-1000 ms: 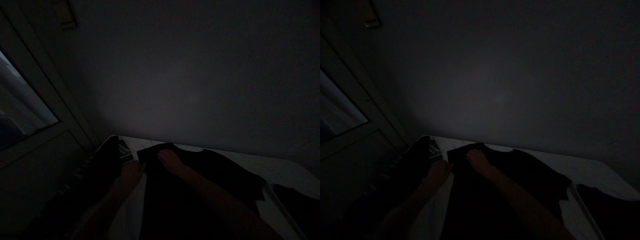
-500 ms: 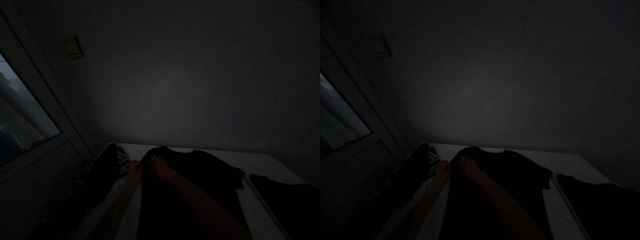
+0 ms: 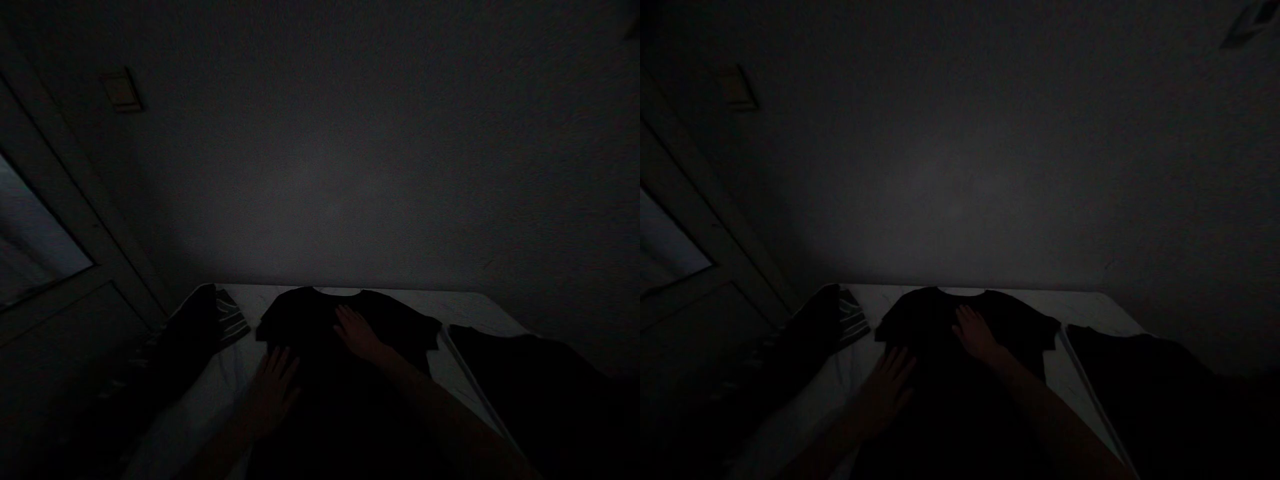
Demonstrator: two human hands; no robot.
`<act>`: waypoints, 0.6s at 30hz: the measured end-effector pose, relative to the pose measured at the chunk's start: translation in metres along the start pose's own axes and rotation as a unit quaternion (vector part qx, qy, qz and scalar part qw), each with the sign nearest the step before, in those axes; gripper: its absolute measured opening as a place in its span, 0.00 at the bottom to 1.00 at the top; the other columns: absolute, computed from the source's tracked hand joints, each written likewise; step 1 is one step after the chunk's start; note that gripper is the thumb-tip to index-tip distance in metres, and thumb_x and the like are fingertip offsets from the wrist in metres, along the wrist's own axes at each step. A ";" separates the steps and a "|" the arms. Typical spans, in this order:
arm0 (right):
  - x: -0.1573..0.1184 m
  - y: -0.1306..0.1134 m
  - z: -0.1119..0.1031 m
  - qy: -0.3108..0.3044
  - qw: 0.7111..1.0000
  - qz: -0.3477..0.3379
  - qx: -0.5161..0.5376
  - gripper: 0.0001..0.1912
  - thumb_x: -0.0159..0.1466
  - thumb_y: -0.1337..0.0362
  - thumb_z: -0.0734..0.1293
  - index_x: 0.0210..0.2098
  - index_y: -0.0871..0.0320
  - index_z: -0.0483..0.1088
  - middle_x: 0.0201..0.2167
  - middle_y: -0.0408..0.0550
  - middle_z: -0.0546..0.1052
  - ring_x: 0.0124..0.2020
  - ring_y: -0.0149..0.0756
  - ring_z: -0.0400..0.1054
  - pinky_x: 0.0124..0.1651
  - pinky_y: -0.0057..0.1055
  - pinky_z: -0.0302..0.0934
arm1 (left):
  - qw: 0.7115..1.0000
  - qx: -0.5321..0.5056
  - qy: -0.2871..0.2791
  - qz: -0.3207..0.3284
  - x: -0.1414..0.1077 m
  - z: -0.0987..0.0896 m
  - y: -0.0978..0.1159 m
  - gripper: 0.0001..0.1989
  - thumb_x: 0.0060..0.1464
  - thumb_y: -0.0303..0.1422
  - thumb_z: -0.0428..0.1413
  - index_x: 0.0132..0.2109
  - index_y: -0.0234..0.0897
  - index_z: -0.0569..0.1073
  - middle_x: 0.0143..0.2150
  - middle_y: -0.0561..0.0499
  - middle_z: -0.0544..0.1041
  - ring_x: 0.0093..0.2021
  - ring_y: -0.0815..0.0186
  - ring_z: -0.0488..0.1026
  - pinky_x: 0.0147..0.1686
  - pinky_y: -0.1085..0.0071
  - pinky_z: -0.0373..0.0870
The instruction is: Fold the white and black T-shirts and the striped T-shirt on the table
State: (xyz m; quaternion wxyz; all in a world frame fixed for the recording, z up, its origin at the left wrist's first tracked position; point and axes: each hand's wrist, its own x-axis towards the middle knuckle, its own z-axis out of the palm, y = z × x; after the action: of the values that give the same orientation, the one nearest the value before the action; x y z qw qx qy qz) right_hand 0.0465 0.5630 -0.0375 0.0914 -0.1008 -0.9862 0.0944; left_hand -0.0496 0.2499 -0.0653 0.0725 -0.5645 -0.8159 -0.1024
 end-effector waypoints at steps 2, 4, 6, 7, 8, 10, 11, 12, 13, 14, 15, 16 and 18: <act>-0.011 0.036 -0.006 -0.001 0.999 0.042 -0.027 0.31 0.74 0.55 0.52 0.68 0.67 0.60 0.69 0.65 0.60 0.71 0.53 0.52 0.69 0.52 0.50 | 0.999 0.026 -0.009 -0.026 0.001 0.001 0.004 0.27 0.67 0.49 0.47 0.68 0.47 0.65 0.71 0.41 0.64 0.70 0.42 0.58 0.64 0.38 0.59; -0.013 0.064 -0.011 0.001 0.997 0.065 -0.047 0.31 0.74 0.56 0.51 0.67 0.71 0.60 0.69 0.66 0.60 0.71 0.55 0.52 0.69 0.52 0.51 | 0.998 0.040 0.009 -0.038 0.025 -0.003 0.005 0.26 0.68 0.49 0.45 0.66 0.45 0.68 0.69 0.41 0.67 0.70 0.42 0.58 0.65 0.35 0.54; -0.005 0.078 -0.015 0.001 0.996 0.067 -0.053 0.30 0.74 0.58 0.51 0.67 0.72 0.61 0.68 0.66 0.62 0.71 0.54 0.53 0.69 0.51 0.52 | 0.999 0.035 0.035 -0.015 0.070 -0.005 0.007 0.25 0.70 0.44 0.43 0.66 0.40 0.68 0.68 0.40 0.67 0.71 0.47 0.58 0.67 0.38 0.53; 0.001 0.082 -0.016 0.002 0.997 0.064 -0.051 0.29 0.73 0.60 0.50 0.66 0.71 0.62 0.68 0.66 0.63 0.70 0.53 0.54 0.69 0.50 0.52 | 0.999 0.025 0.040 0.007 0.098 -0.005 0.008 0.25 0.70 0.41 0.42 0.66 0.38 0.67 0.68 0.40 0.68 0.71 0.50 0.59 0.68 0.42 0.55; 0.009 0.083 -0.017 0.004 0.997 0.057 -0.046 0.28 0.73 0.62 0.50 0.66 0.71 0.63 0.67 0.65 0.64 0.70 0.51 0.55 0.69 0.49 0.53 | 0.999 0.013 0.040 0.028 0.126 -0.004 0.009 0.24 0.71 0.39 0.41 0.66 0.36 0.67 0.67 0.40 0.68 0.70 0.53 0.60 0.67 0.47 0.58; 0.024 0.081 -0.016 0.003 0.999 0.042 -0.032 0.27 0.72 0.66 0.50 0.64 0.69 0.64 0.66 0.64 0.66 0.69 0.47 0.57 0.69 0.45 0.52 | 0.999 -0.001 0.026 0.046 0.178 0.004 0.009 0.22 0.70 0.34 0.41 0.63 0.33 0.70 0.66 0.40 0.71 0.68 0.56 0.64 0.67 0.54 0.61; 0.031 0.079 -0.015 0.002 0.999 0.038 -0.026 0.26 0.72 0.67 0.49 0.64 0.69 0.65 0.66 0.63 0.67 0.68 0.45 0.59 0.69 0.43 0.52 | 0.999 -0.003 0.019 0.045 0.199 0.010 0.008 0.22 0.70 0.33 0.41 0.61 0.32 0.72 0.64 0.40 0.72 0.67 0.57 0.66 0.66 0.56 0.63; 0.037 0.079 -0.013 0.000 0.999 0.036 -0.022 0.26 0.72 0.68 0.50 0.64 0.68 0.65 0.65 0.63 0.67 0.68 0.43 0.60 0.69 0.41 0.52 | 0.999 -0.003 0.013 0.040 0.215 0.017 0.005 0.21 0.69 0.32 0.41 0.59 0.31 0.73 0.63 0.39 0.73 0.66 0.58 0.67 0.66 0.57 0.63; 0.041 0.079 -0.011 -0.002 0.999 0.036 -0.019 0.26 0.72 0.68 0.50 0.64 0.68 0.65 0.65 0.62 0.67 0.67 0.43 0.60 0.69 0.40 0.52 | 0.999 -0.001 0.009 0.031 0.226 0.024 0.002 0.21 0.69 0.32 0.41 0.59 0.30 0.74 0.63 0.38 0.74 0.65 0.57 0.68 0.65 0.57 0.64; 0.043 0.080 -0.008 -0.004 0.999 0.039 -0.020 0.25 0.72 0.67 0.51 0.64 0.68 0.65 0.66 0.62 0.67 0.68 0.43 0.60 0.69 0.40 0.51 | 1.000 0.002 0.006 0.021 0.233 0.030 -0.003 0.22 0.69 0.32 0.41 0.59 0.29 0.73 0.63 0.36 0.73 0.65 0.55 0.68 0.65 0.55 0.64; 0.044 0.082 -0.006 -0.006 0.999 0.045 -0.023 0.26 0.73 0.65 0.52 0.65 0.67 0.64 0.66 0.62 0.66 0.68 0.45 0.58 0.70 0.42 0.50 | 1.000 0.004 0.005 0.010 0.237 0.036 -0.009 0.22 0.69 0.34 0.42 0.60 0.28 0.72 0.64 0.34 0.71 0.66 0.52 0.67 0.65 0.51 0.64; 0.045 0.084 -0.004 -0.008 0.998 0.051 -0.030 0.26 0.73 0.62 0.53 0.66 0.66 0.63 0.68 0.62 0.64 0.70 0.47 0.56 0.70 0.45 0.49 | 1.000 0.006 0.004 0.000 0.237 0.041 -0.015 0.24 0.69 0.37 0.43 0.63 0.28 0.70 0.66 0.34 0.69 0.67 0.49 0.65 0.65 0.47 0.62; 0.044 0.090 -0.001 -0.016 0.997 0.065 -0.045 0.30 0.73 0.55 0.54 0.69 0.65 0.59 0.71 0.60 0.59 0.72 0.52 0.50 0.71 0.52 0.45 | 1.000 0.012 -0.003 -0.017 0.235 0.046 -0.028 0.27 0.69 0.43 0.44 0.67 0.32 0.66 0.71 0.36 0.62 0.70 0.43 0.58 0.66 0.40 0.57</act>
State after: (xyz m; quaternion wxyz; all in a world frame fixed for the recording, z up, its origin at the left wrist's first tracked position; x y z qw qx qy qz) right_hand 0.0209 0.6596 -0.0475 0.0649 -0.1668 -0.9822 0.0577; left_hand -0.1589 0.4642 -0.0579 0.0753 -0.5501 -0.8266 -0.0919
